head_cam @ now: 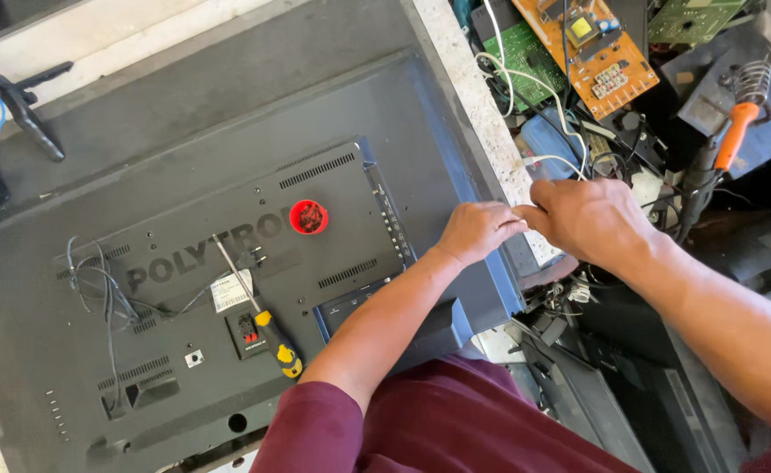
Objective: The person uses a screwdriver to remove and replace screws from the back panel of a television. They also reach into a drawer to select different screwdrivers and small components while working on the device.
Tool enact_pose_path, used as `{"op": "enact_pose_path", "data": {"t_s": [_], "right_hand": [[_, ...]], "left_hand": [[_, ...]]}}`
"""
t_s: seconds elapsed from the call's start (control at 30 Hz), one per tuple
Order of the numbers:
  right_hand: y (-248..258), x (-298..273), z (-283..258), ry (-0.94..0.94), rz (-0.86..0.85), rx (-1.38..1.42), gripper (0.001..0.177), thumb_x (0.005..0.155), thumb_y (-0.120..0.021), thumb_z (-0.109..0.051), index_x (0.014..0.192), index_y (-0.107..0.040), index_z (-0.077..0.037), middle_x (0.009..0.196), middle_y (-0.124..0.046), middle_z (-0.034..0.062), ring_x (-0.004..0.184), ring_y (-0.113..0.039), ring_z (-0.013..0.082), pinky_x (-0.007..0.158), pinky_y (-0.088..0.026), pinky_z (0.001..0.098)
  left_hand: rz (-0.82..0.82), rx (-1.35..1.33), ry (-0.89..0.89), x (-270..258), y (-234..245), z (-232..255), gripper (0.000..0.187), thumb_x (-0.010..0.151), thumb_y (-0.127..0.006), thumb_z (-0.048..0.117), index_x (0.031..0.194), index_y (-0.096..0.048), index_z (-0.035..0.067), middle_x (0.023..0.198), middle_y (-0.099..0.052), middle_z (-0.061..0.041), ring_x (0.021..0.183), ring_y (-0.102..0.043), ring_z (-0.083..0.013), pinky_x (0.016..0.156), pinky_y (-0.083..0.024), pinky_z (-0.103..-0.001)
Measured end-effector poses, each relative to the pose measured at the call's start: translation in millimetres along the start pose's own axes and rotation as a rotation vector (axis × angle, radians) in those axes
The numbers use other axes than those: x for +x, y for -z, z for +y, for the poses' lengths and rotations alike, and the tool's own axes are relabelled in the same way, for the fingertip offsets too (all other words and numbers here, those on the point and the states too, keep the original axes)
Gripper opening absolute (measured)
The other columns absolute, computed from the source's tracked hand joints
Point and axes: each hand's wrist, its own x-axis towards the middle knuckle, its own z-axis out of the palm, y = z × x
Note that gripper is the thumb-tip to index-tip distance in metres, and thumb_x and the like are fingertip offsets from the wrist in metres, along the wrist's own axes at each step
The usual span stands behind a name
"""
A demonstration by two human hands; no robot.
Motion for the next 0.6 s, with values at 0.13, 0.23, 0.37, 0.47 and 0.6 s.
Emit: {"op": "enact_pose_path", "data": {"t_s": [0.13,0.23,0.37,0.47,0.6], "right_hand": [[-25.8,14.6,13.4,0.409,0.516,0.129,0.033,0.092,-0.065,-0.049,0.107,-0.062,-0.02,0.094,-0.066,0.0078,0.086,-0.072,0.0378,0.067,-0.059,0.0483],[-15.1,0.1,2.2,0.348,0.459,0.114,0.04,0.096,-0.061,-0.056,0.106,-0.064,-0.018,0.087,-0.066,0.0051,0.077,-0.072,0.0317,0.066,-0.059,0.0448],[-18.1,3.5,-7.6,0.399,0.326,0.07,0.02,0.098,-0.063,-0.042,0.102,-0.066,-0.023,0.1,-0.072,-0.0007,0.084,-0.075,0.0261,0.068,-0.061,0.0401],[54.2,-28.4,-39.7,0.16,-0.058,-0.008,0.041,0.102,-0.051,-0.05,0.132,-0.055,-0.022,0.125,-0.065,0.0037,0.104,-0.073,0.0248,0.084,-0.063,0.0433],[18.3,-16.7,-32.0,0.064,-0.065,-0.058,0.051,0.107,-0.042,-0.062,0.127,-0.064,-0.022,0.108,-0.073,0.0028,0.093,-0.076,0.0196,0.081,-0.064,0.0414]], "left_hand": [[-0.076,-0.06,-0.056,-4.2,-8.0,-26.9,0.022,0.098,-0.064,0.036,0.107,-0.072,0.018,0.103,-0.077,-0.006,0.097,-0.074,-0.0317,0.082,-0.061,-0.044],[-0.152,0.014,-0.09,-8.2,-5.9,-38.7,0.01,0.098,-0.062,0.031,0.104,-0.069,0.029,0.101,-0.076,0.004,0.096,-0.073,-0.0251,0.082,-0.062,-0.04],[-0.182,-0.048,-0.116,-0.8,16.7,-23.4,0.012,0.096,-0.061,0.031,0.098,-0.067,0.022,0.096,-0.074,-0.002,0.093,-0.072,-0.0297,0.077,-0.061,-0.044],[-0.191,0.053,-0.187,-11.0,-13.1,-54.0,0.015,0.089,-0.063,0.018,0.103,-0.068,0.021,0.088,-0.073,-0.003,0.09,-0.073,-0.0302,0.076,-0.061,-0.045],[-0.116,0.085,-0.163,-3.4,-12.0,-43.2,0.012,0.084,-0.068,0.025,0.095,-0.069,0.028,0.083,-0.071,0.0,0.083,-0.072,-0.0293,0.074,-0.06,-0.045]]}}
